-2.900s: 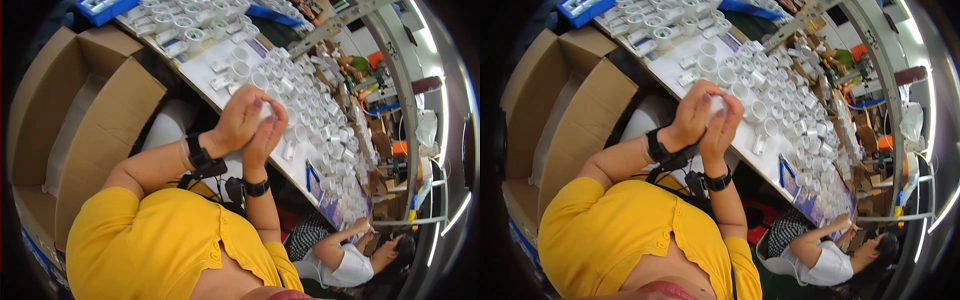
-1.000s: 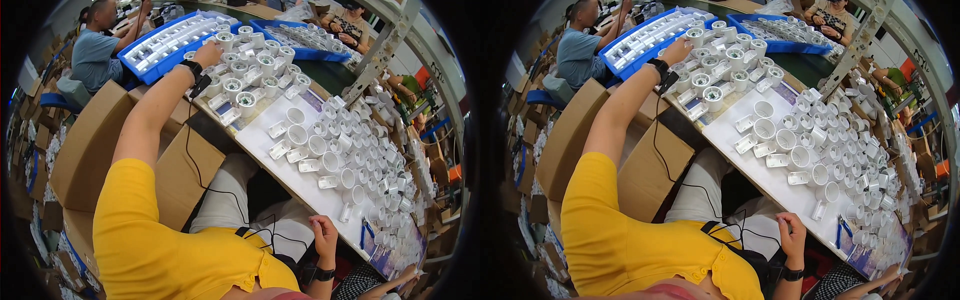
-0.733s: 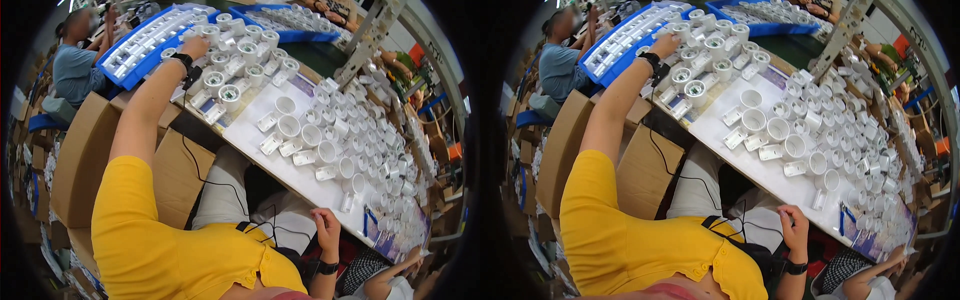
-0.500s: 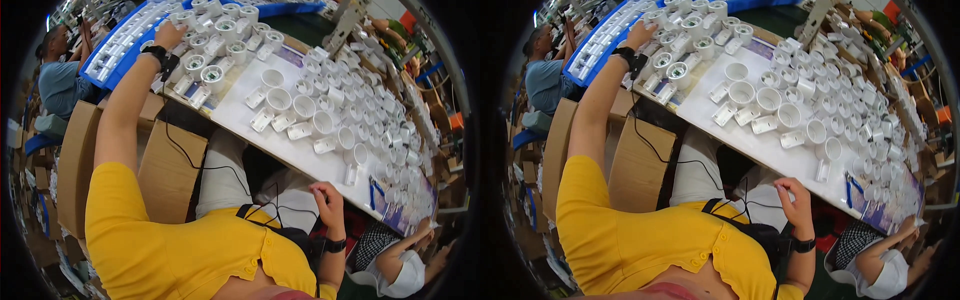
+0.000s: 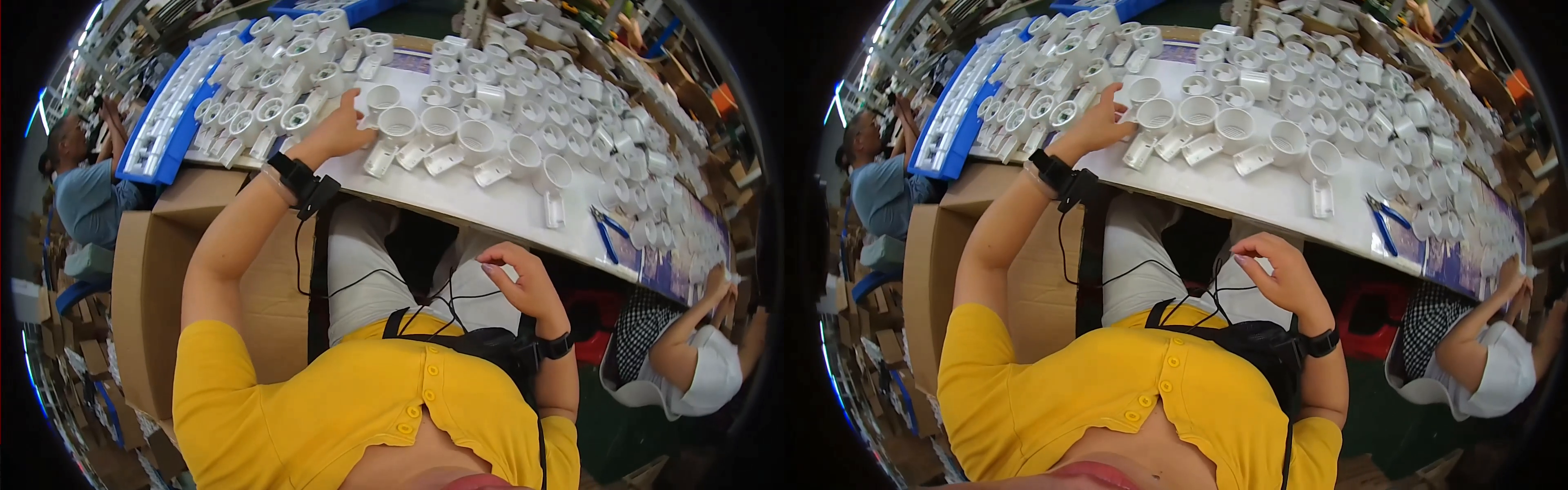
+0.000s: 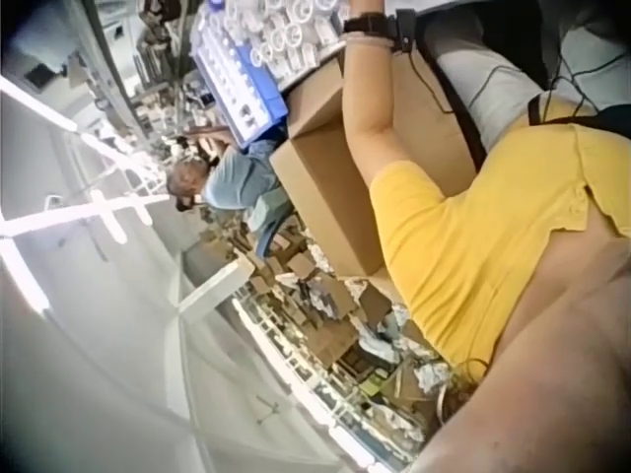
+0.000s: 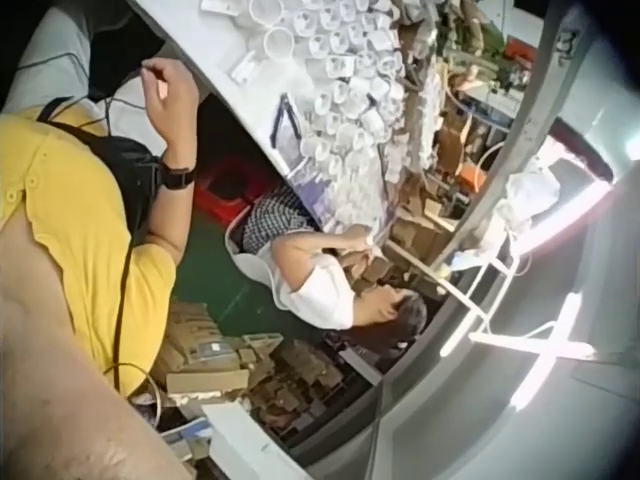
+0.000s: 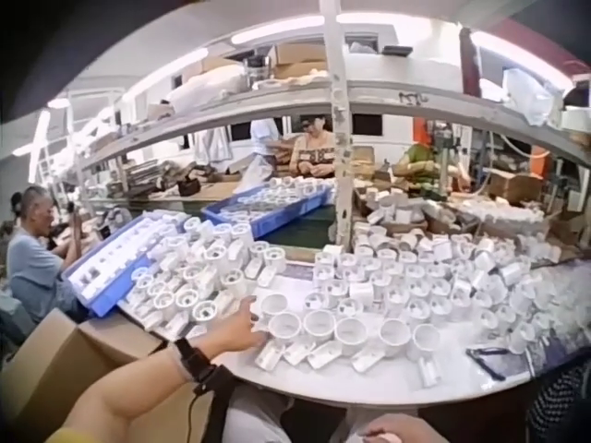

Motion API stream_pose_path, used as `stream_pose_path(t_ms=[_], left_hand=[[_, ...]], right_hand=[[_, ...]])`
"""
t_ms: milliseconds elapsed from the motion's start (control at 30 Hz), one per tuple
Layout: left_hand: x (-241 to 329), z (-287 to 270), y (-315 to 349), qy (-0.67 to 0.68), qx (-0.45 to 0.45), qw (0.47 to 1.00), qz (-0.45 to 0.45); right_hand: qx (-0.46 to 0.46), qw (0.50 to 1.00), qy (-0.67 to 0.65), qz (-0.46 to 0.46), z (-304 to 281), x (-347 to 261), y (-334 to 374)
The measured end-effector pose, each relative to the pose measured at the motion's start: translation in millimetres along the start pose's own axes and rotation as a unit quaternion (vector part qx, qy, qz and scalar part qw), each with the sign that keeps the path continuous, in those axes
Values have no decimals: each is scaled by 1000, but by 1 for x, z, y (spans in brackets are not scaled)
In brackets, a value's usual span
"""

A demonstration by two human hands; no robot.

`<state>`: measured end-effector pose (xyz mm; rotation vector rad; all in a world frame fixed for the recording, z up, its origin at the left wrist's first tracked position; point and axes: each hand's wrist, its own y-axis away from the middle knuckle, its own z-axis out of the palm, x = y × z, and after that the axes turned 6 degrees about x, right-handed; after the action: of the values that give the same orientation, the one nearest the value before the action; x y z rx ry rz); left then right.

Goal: The person picks up a white plastic housing and a fan, inserts the fan into the housing, and threads the wires through a side opening. They then connect the wires to a small circuit board, tuck the assembly into the housing, and place the unit into a blue tray.

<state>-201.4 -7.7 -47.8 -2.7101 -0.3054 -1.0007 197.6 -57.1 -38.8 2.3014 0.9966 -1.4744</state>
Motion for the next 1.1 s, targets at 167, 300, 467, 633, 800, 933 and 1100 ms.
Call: stream_pose_path(t_ms=[167,300,467,633,800,933,1100], left_hand=[[0,11,-17,-15,-23,995,-92],[-15,4,-26,6,-32,987,-156],[9,-18,-1,226,39,962,-148],[32,-50,42,547,18,831,-99],[81,-23,84,725,-88,683,-31],[91,27,112,734,-144,663,32],[85,50,141,662,-142,735,-28]], right_hand=[[11,1000,11,-24,-14,8,24],[25,1000,-4,-2,-26,10,32],[51,999,-4,5,-43,20,43],[78,997,-17,17,-59,30,43],[113,993,-37,-15,-69,39,38],[176,983,52,-11,-93,42,34],[358,898,254,15,-159,93,4]])
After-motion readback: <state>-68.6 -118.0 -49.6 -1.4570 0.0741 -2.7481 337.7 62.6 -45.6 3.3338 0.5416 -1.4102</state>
